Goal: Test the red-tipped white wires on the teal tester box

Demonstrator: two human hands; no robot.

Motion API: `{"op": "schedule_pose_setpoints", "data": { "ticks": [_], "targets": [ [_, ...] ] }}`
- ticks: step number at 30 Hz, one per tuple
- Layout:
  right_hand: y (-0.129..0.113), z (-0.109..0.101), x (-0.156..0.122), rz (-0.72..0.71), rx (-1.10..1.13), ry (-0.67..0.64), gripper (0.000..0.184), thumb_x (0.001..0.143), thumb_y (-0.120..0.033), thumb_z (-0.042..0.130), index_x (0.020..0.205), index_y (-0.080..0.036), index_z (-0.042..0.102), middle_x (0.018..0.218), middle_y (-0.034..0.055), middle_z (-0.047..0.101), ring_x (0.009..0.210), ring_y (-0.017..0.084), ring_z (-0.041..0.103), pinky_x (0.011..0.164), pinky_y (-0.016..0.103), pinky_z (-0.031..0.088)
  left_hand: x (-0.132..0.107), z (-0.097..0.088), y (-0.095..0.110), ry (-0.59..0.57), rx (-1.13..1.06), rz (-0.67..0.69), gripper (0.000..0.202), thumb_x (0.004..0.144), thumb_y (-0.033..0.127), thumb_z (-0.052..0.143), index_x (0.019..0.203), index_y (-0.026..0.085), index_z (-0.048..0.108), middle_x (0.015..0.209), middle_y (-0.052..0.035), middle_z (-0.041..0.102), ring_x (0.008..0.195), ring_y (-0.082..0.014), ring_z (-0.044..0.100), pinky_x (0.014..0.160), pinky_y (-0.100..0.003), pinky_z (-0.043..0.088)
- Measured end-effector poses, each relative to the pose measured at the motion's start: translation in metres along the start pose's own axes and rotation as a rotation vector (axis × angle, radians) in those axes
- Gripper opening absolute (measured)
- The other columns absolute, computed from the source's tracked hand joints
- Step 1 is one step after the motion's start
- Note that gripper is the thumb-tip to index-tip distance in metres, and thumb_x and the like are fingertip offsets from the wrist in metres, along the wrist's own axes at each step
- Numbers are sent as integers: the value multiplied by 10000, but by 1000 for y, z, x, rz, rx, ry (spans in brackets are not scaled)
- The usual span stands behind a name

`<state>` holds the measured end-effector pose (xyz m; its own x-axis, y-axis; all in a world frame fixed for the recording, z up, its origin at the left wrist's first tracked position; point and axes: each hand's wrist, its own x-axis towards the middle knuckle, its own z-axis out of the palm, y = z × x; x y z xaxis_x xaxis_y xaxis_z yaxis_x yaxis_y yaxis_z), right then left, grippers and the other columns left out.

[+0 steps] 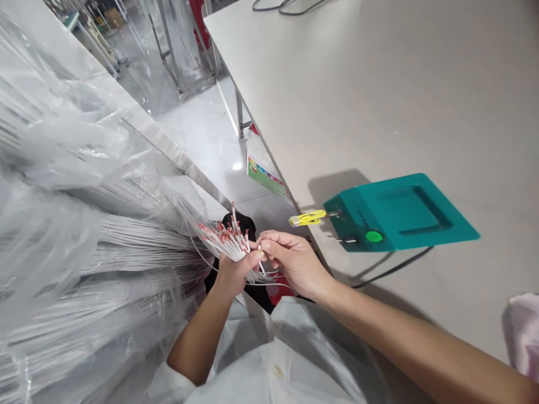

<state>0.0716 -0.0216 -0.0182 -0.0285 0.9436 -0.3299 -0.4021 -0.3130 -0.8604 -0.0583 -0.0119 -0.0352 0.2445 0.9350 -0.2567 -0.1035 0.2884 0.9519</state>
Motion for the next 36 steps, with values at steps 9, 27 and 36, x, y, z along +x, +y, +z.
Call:
{"op": "schedule_pose_setpoints", "data": {
  "ticks": [9, 27, 36],
  "targets": [
    [-3, -27, -6, -774, -995, 3, 192, 852, -204, 456, 807, -161, 637, 738, 60, 660, 697, 148, 604, 618, 264, 473, -10, 14, 19, 25, 362, 34, 210, 760, 291, 556, 644, 146, 655, 491, 4, 552, 481, -113, 505, 533, -248, 412],
    [-26, -63, -14, -1015, -1552, -286, 259, 848, -106, 374, 849, -172, 625, 818, 68, 658, 654, 150, 576, 575, 281, 428, -12, 20, 5, 40, 203, -40, 210, 736, 345, 593, 740, 143, 648, 594, -20, 627, 471, -99, 481, 509, -246, 402],
    [-23, -50, -12, -726, -1050, -228, 191, 878, -208, 444, 847, -197, 632, 835, 47, 641, 751, 120, 607, 640, 221, 475, -4, 20, 21, -166, 282, -63, 198, 735, 301, 603, 661, 124, 654, 493, -1, 532, 492, -103, 489, 512, -235, 405]
  ]
}}
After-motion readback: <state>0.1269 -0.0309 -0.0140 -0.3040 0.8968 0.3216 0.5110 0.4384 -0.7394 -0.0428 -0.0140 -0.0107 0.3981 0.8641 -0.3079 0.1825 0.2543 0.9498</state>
